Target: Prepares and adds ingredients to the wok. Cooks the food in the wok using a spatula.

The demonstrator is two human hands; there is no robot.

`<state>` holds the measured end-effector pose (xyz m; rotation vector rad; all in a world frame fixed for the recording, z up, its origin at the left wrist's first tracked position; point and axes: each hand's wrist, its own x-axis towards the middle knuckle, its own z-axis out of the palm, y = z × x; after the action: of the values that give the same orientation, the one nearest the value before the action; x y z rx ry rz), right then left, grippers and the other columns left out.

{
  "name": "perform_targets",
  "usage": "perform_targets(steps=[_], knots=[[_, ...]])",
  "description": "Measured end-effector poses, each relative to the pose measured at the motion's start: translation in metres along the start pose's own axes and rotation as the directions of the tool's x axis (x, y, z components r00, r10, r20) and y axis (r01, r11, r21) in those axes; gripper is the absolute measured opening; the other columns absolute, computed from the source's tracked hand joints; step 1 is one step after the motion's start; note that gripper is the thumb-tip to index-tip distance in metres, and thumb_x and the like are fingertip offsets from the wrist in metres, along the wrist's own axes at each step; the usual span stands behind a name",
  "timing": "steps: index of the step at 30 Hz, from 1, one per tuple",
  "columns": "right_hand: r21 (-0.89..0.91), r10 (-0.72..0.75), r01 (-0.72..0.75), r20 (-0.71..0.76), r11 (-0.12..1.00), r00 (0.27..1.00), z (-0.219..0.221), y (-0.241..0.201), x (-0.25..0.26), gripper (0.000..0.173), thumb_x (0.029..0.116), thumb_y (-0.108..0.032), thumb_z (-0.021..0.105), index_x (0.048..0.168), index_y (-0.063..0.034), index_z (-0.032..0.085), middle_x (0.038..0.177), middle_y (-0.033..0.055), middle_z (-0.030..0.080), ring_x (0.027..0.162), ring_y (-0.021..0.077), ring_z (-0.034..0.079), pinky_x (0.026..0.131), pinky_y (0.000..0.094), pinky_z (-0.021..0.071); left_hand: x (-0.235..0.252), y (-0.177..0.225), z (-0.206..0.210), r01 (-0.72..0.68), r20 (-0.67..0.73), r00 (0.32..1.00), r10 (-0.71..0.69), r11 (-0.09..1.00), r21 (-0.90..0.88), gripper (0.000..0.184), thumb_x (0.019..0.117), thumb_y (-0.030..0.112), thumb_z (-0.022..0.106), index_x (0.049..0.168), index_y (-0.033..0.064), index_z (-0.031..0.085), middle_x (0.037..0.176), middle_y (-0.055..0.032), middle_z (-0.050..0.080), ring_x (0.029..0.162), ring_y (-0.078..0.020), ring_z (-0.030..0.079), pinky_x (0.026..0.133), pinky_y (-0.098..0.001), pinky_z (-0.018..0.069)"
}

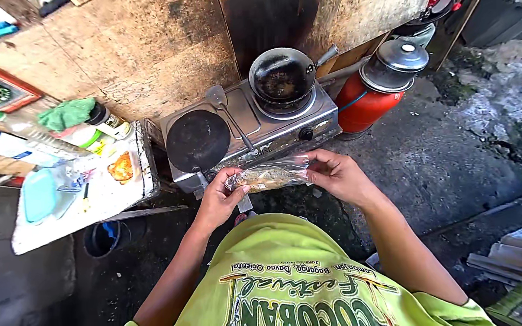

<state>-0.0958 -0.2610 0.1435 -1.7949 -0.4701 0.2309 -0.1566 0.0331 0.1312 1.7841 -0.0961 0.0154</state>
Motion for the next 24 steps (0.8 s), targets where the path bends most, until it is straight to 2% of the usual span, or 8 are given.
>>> perform_targets(steps=[4, 6, 8, 11, 15, 19, 22, 24], knots=[[-0.099, -0.008, 0.016, 0.080, 0.995, 0.997, 0.002, 0.005, 0.006, 0.019, 0.0881, -0.015, 0.080, 0.105, -0.0066, 0.075, 0.104, 0.0029, 0.070, 0.077, 0.0045, 0.068, 0.071, 0.0214, 0.0607, -0.005, -0.001, -0.003, 0.009, -0.042, 0.999, -0.009, 1.000, -0.009, 0.035, 0.0913, -0.002, 0.072, 0.123, 0.0039, 0.059, 0.104, -0.0017, 0.072, 0.090, -0.0074, 0.072, 0.083, -0.0243, 0.0617], [-0.123, -0.036, 0.047, 0.091, 0.991, 0.995, 0.004, 0.009, 0.008, 0.011, 0.0869, -0.014, 0.079, 0.094, -0.0059, 0.075, 0.101, 0.0036, 0.070, 0.079, 0.0034, 0.067, 0.071, 0.0197, 0.0597, -0.009, -0.002, -0.005, 0.027, -0.049, 0.998, -0.027, 1.000, 0.002, 0.034, 0.0913, -0.002, 0.072, 0.123, 0.0038, 0.060, 0.103, -0.0016, 0.072, 0.090, -0.0075, 0.072, 0.083, -0.0250, 0.0617], [-0.118, -0.039, 0.048, 0.082, 0.992, 0.996, 0.008, 0.012, 0.010, 0.005, 0.0870, -0.010, 0.077, 0.089, -0.0055, 0.076, 0.104, 0.0043, 0.071, 0.082, 0.0027, 0.067, 0.073, 0.0187, 0.0580, -0.014, -0.002, -0.005, 0.061, -0.065, 0.996, -0.062, 0.998, -0.026, 0.033, 0.0911, -0.002, 0.072, 0.122, 0.0035, 0.060, 0.101, -0.0017, 0.072, 0.089, -0.0081, 0.072, 0.083, -0.0256, 0.0617], [-0.083, -0.014, 0.017, 0.034, 0.996, 0.999, 0.011, 0.012, 0.010, 0.003, 0.0886, -0.006, 0.074, 0.087, -0.0042, 0.075, 0.117, 0.0068, 0.071, 0.093, 0.0047, 0.068, 0.079, 0.0209, 0.0584, -0.019, -0.005, -0.003, 0.114, -0.141, 0.980, -0.139, 0.979, -0.167, 0.030, 0.0889, -0.006, 0.071, 0.117, 0.0015, 0.065, 0.094, -0.0019, 0.075, 0.084, -0.0101, 0.073, 0.081, -0.0280, 0.0626], [-0.050, -0.033, 0.033, -0.002, 0.998, 0.999, 0.006, 0.005, 0.006, 0.004, 0.0891, -0.003, 0.073, 0.086, -0.0038, 0.074, 0.127, 0.0067, 0.067, 0.099, 0.0040, 0.067, 0.080, 0.0196, 0.0581, -0.023, -0.010, 0.007, 0.131, -0.265, 0.940, -0.215, 0.945, -0.300, 0.017, 0.0876, -0.012, 0.070, 0.097, 0.0025, 0.070, 0.085, -0.0038, 0.076, 0.074, -0.0117, 0.073, 0.074, -0.0276, 0.0634], [-0.103, -0.035, 0.031, -0.045, 0.994, 0.998, -0.010, -0.002, 0.000, 0.002, 0.0896, -0.005, 0.074, 0.088, -0.0035, 0.075, 0.130, 0.0081, 0.065, 0.100, 0.0048, 0.067, 0.079, 0.0194, 0.0582, -0.024, -0.020, 0.018, 0.108, -0.286, 0.939, -0.191, 0.953, -0.282, 0.014, 0.0881, -0.011, 0.070, 0.096, 0.0009, 0.074, 0.084, -0.0055, 0.076, 0.071, -0.0105, 0.072, 0.069, -0.0244, 0.0618], [-0.123, -0.052, 0.039, -0.098, 0.992, 0.994, -0.029, 0.000, -0.004, 0.006, 0.0906, -0.009, 0.074, 0.092, -0.0028, 0.075, 0.131, 0.0091, 0.063, 0.114, 0.0099, 0.066, 0.089, 0.0242, 0.0593, -0.022, -0.023, 0.024, 0.121, -0.303, 0.935, -0.185, 0.968, -0.218, 0.013, 0.0895, -0.008, 0.070, 0.098, 0.0020, 0.073, 0.083, -0.0022, 0.075, 0.071, -0.0085, 0.070, 0.069, -0.0230, 0.0609], [-0.150, -0.042, 0.018, -0.157, 0.989, 0.987, -0.043, 0.001, -0.007, 0.008, 0.0917, -0.011, 0.073, 0.093, -0.0037, 0.075, 0.133, 0.0084, 0.063, 0.118, 0.0110, 0.064, 0.093, 0.0264, 0.0575, -0.017, -0.025, 0.020, 0.146, -0.323, 0.925, -0.201, 0.972, -0.187, 0.012, 0.0903, -0.007, 0.071, 0.097, 0.0024, 0.072, 0.082, -0.0014, 0.074, 0.070, -0.0077, 0.069, 0.068, -0.0223, 0.0601]])
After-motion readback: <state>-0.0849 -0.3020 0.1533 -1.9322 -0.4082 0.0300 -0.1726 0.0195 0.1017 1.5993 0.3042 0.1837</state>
